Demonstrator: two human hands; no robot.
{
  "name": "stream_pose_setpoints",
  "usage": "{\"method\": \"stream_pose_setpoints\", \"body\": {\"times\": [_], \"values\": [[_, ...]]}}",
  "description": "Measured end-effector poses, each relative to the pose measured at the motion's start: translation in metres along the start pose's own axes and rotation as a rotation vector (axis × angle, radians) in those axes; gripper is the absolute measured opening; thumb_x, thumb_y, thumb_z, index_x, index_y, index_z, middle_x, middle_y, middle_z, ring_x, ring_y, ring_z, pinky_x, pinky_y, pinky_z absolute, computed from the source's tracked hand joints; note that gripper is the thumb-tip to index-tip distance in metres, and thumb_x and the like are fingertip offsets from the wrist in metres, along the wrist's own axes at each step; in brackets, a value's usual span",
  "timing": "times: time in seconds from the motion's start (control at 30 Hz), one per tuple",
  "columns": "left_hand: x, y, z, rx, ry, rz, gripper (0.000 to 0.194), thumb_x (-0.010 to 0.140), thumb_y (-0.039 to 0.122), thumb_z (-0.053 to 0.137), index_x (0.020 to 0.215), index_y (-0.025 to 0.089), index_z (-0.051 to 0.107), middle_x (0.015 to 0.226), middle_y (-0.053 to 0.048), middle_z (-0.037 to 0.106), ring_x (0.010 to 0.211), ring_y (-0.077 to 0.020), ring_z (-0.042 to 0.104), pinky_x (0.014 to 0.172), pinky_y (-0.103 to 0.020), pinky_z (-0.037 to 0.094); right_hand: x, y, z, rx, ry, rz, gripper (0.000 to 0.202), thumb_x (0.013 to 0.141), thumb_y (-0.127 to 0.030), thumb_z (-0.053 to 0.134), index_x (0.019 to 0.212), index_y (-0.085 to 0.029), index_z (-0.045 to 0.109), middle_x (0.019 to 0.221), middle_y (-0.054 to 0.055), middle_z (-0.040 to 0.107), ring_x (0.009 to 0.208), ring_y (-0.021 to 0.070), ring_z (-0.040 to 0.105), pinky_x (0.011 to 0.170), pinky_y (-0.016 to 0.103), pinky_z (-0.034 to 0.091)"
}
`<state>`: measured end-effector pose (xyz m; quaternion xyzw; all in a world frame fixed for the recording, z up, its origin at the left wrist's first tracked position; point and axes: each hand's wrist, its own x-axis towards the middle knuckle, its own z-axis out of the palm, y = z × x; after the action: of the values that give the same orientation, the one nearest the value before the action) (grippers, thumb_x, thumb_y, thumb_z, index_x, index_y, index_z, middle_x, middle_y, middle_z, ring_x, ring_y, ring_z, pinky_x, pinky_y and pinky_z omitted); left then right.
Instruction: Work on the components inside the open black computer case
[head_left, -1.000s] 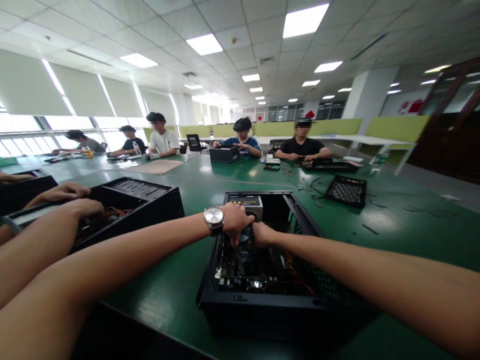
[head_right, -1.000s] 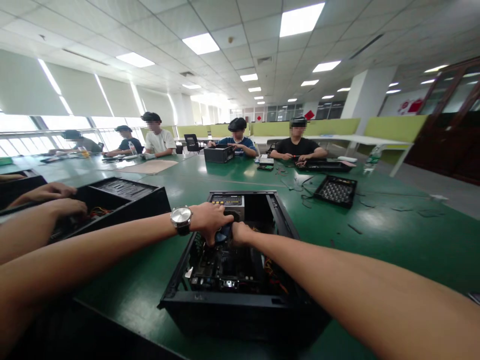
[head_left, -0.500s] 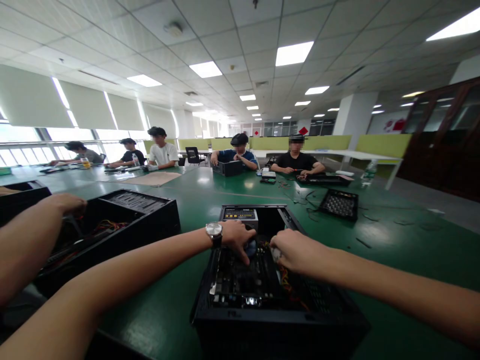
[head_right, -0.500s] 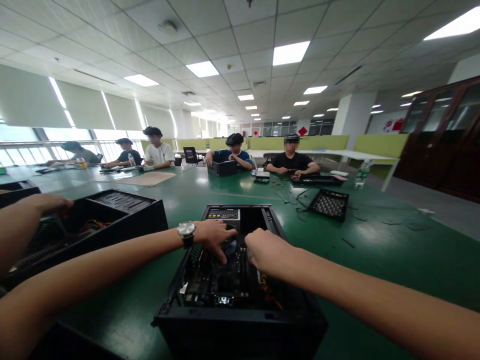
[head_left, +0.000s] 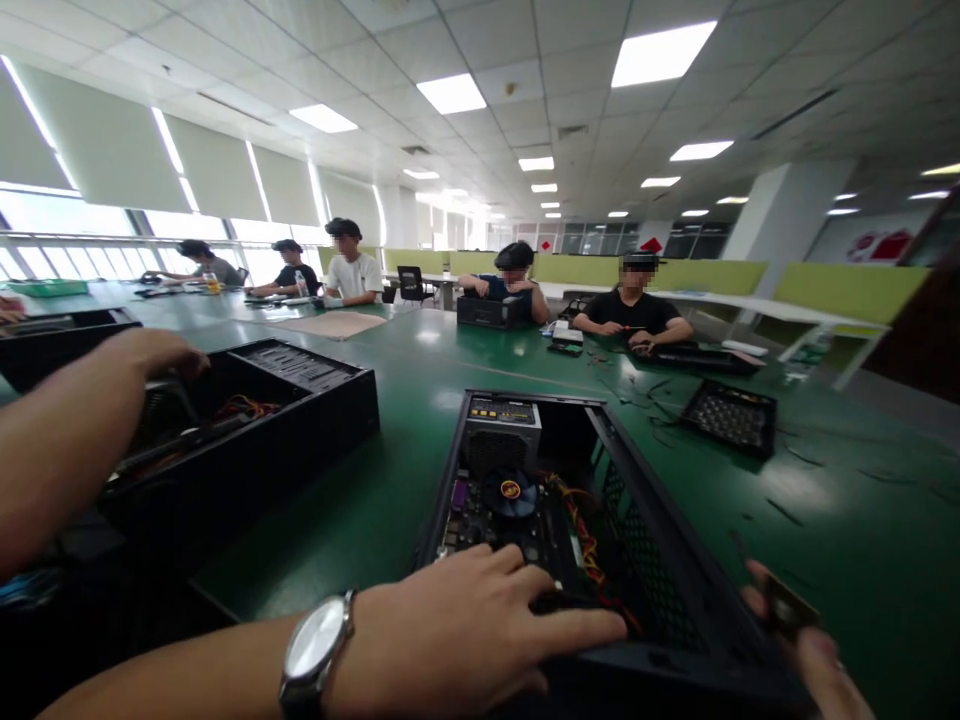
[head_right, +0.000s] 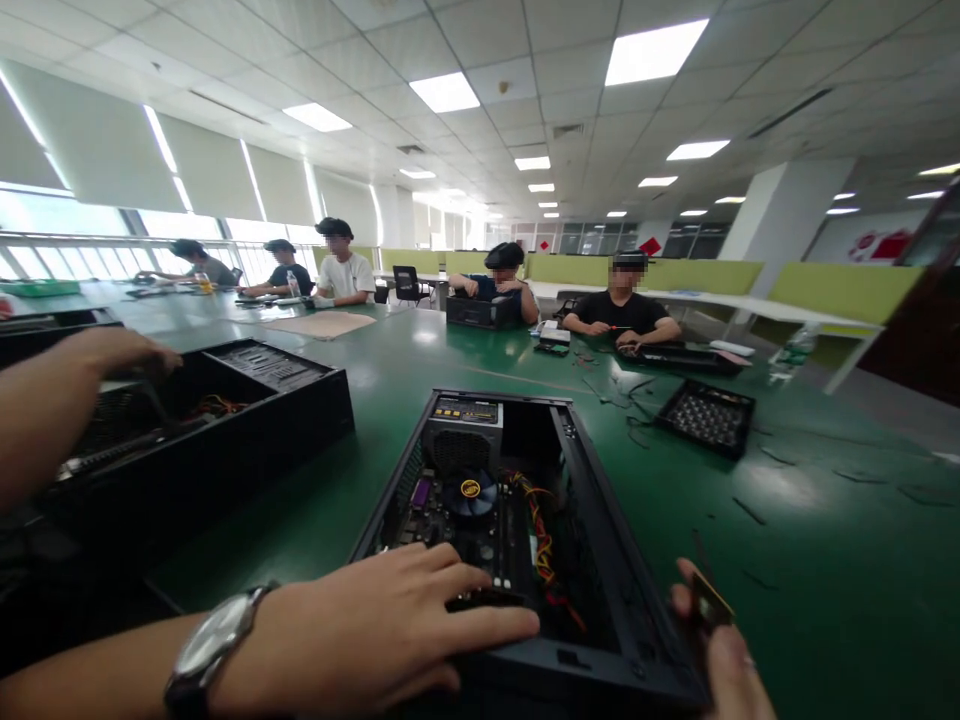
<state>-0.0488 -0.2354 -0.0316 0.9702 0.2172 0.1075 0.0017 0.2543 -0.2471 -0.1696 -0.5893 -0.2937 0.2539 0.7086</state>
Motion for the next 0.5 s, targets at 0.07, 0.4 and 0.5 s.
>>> {"method": "stream_pose_setpoints", "body": {"times": [0.07, 0.4, 0.5], "values": [[0.005, -0.021, 0.009, 0.094, -0.003, -0.056, 0.074, 0.097, 0.038, 0.064, 0.159, 0.037, 0.024, 0.113, -0.004, 0.070, 0.094, -0.0231, 0.068, 0.080, -0.032, 0.053, 0.014, -0.002, 0.034, 0.039, -0.020, -0.034, 0.068, 0.093, -0.060, 0.053, 0.144, -0.015, 0.054, 0.133, 0.014, 0.064, 0.116, 0.0314, 0.065, 0.086, 0.040, 0.060], [0.005, -0.148, 0.029, 0.431, 0.353, -0.494, 0.068, 0.092, 0.006, 0.053, 0.154, 0.027, 0.035, 0.156, -0.014, 0.038, 0.144, -0.0350, 0.036, 0.112, -0.052, 0.038, 0.111, 0.030, 0.307, -0.350, -0.190, -0.275, 0.056, 0.107, -0.048, 0.024, 0.138, -0.010, 0.051, 0.135, 0.018, 0.058, 0.123, 0.0286, 0.057, 0.101, 0.047, 0.048], [0.012, -0.124, 0.047, 0.349, 0.400, -0.410, 0.060, 0.091, 0.008, 0.051, 0.149, 0.024, 0.042, 0.152, -0.013, 0.042, 0.142, -0.0328, 0.037, 0.113, -0.051, 0.039, 0.113, 0.033, 0.365, -0.431, -0.249, -0.288, 0.044, 0.102, -0.047, 0.052, 0.136, -0.019, 0.054, 0.139, 0.013, 0.055, 0.125, 0.0289, 0.055, 0.104, 0.053, 0.045]]}}
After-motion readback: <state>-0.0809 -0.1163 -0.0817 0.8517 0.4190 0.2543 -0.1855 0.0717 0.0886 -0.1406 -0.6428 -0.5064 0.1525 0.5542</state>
